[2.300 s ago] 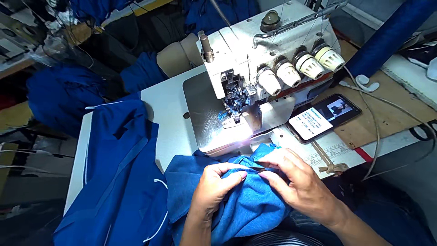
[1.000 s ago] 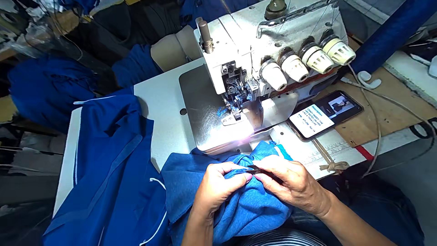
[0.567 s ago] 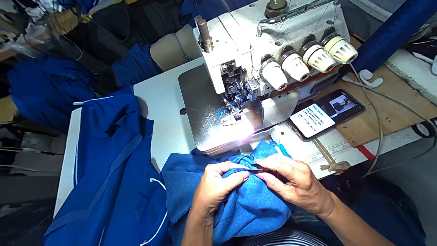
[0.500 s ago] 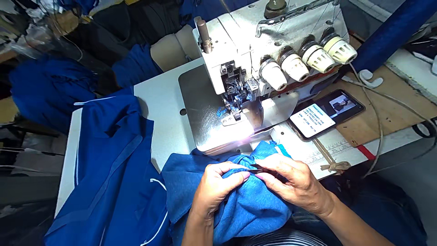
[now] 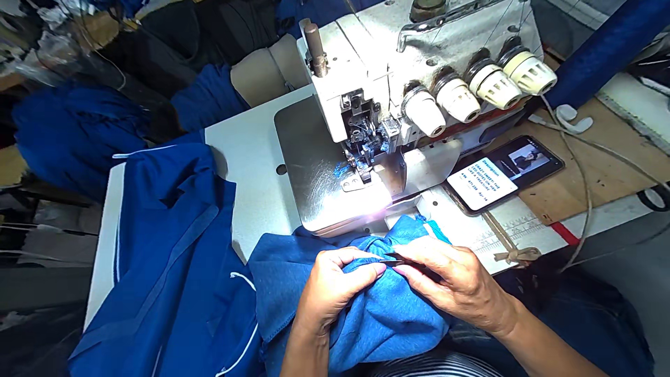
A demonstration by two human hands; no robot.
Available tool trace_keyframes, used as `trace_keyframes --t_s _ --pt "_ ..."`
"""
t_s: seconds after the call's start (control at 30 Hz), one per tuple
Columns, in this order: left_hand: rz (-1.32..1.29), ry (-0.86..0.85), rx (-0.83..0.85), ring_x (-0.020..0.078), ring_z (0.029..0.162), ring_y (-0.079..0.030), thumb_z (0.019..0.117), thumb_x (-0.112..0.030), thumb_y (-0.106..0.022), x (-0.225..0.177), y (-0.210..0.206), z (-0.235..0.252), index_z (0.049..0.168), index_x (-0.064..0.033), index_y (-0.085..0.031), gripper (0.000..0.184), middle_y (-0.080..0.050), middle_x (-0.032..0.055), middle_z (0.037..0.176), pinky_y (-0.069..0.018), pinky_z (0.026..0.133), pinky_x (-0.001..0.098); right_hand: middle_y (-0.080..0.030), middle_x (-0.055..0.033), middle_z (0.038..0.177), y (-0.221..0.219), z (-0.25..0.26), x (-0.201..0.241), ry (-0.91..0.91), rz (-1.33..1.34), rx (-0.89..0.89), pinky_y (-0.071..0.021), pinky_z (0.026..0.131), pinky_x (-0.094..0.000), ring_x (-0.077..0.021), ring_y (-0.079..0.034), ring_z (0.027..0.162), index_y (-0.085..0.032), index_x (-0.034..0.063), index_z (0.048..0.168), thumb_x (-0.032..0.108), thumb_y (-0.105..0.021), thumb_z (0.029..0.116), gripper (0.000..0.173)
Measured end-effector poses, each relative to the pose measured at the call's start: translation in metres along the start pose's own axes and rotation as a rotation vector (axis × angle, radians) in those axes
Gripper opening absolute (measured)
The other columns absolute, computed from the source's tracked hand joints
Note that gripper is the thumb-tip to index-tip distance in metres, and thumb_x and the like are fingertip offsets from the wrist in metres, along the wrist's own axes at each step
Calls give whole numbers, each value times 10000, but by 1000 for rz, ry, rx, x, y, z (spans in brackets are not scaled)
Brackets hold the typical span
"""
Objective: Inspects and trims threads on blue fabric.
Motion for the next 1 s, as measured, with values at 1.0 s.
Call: trace_keyframes --t_s 1.0 --pt "25 21 -4 73 736 -682 820 -34 -781 1 0 0 827 -65 -796 35 -733 42 800 -571 680 211 -689 -44 887 -3 0 -3 17 19 31 -549 735 -196 -72 -654 827 -738 20 1012 118 -648 958 144"
Point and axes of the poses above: each hand's wrist, its own z-axis towards the middle knuckle, its own y-axis out of the back of the hand, x = y × z, the point moved 6 cm from there along z, towards the middle knuckle
